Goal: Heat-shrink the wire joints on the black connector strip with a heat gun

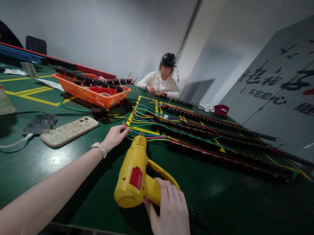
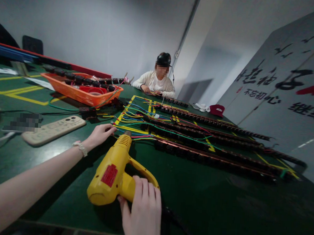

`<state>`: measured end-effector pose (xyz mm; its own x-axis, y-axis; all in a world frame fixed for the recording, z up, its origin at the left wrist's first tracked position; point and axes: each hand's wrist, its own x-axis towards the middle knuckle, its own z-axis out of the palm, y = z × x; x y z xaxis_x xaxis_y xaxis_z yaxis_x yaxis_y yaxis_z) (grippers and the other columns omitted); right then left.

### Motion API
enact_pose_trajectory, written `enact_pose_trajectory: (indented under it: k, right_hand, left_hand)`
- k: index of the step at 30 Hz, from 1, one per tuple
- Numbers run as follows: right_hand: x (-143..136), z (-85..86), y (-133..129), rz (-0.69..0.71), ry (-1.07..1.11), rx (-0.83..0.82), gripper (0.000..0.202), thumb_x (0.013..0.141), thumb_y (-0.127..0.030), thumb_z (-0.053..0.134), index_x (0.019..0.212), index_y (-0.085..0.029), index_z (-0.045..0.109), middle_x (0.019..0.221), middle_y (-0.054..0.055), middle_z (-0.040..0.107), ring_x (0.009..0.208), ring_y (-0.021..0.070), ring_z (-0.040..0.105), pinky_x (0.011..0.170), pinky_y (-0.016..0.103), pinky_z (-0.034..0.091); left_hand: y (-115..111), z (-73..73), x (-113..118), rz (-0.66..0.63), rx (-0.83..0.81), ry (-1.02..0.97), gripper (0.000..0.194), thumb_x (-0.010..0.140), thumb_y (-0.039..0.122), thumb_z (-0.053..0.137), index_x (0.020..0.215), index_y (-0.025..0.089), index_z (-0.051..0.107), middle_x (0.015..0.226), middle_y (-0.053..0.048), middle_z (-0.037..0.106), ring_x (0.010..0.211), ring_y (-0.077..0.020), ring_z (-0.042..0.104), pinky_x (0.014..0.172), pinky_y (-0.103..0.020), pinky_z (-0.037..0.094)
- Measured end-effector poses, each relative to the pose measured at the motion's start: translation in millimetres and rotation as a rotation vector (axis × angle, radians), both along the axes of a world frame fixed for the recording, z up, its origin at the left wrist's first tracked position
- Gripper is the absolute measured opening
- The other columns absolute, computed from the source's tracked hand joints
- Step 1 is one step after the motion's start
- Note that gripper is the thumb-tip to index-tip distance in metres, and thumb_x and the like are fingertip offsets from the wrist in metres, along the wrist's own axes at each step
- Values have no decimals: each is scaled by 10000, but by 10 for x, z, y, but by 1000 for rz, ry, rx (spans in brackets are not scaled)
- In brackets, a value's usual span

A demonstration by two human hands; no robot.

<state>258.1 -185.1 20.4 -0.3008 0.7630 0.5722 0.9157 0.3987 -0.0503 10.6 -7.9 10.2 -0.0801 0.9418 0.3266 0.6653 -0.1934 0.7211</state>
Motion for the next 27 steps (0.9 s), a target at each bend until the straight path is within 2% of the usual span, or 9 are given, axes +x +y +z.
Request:
enact_pose_trajectory:
  k: [7, 12, 20, 27]
  right_hand:
    - [-246, 38, 10, 37, 110, -125, 384, 751, -312, 623, 1105, -231, 499, 984, -12, 578, 876, 159, 520, 823, 370, 406]
    - [-290, 34, 18, 36, 154, -164, 369, 777, -345, 593, 1125, -255, 515, 993, -26, 584, 884, 149, 523, 827, 362, 410]
    - [-152, 34, 10, 17, 69, -153, 427, 796, -386, 580, 1202, -286, 495, 1020, -26, 594, 892, 129, 542, 815, 302, 419]
    - [96, 15, 36, -22, -24, 27, 465, 801, -441, 570, 1221, -257, 493, 1022, -15, 611, 885, 128, 546, 801, 272, 414]
  left_hand:
    - [8, 2, -10, 11, 19, 61, 420, 835, 479, 393, 854, 155, 658, 856, -42, 663, 766, -156, 564, 664, -241, 337]
    - [9, 17, -15, -10, 4, 29, 431, 833, 476, 393, 876, 143, 662, 898, -50, 667, 817, -162, 574, 715, -240, 360]
    - [-9, 7, -23, 2, 8, 49, 402, 844, 458, 413, 873, 147, 666, 888, -50, 673, 789, -162, 576, 686, -236, 359]
    - [1, 0, -11, -3, -18, 7, 352, 849, 429, 435, 820, 154, 652, 772, -36, 670, 705, -145, 582, 633, -226, 355]
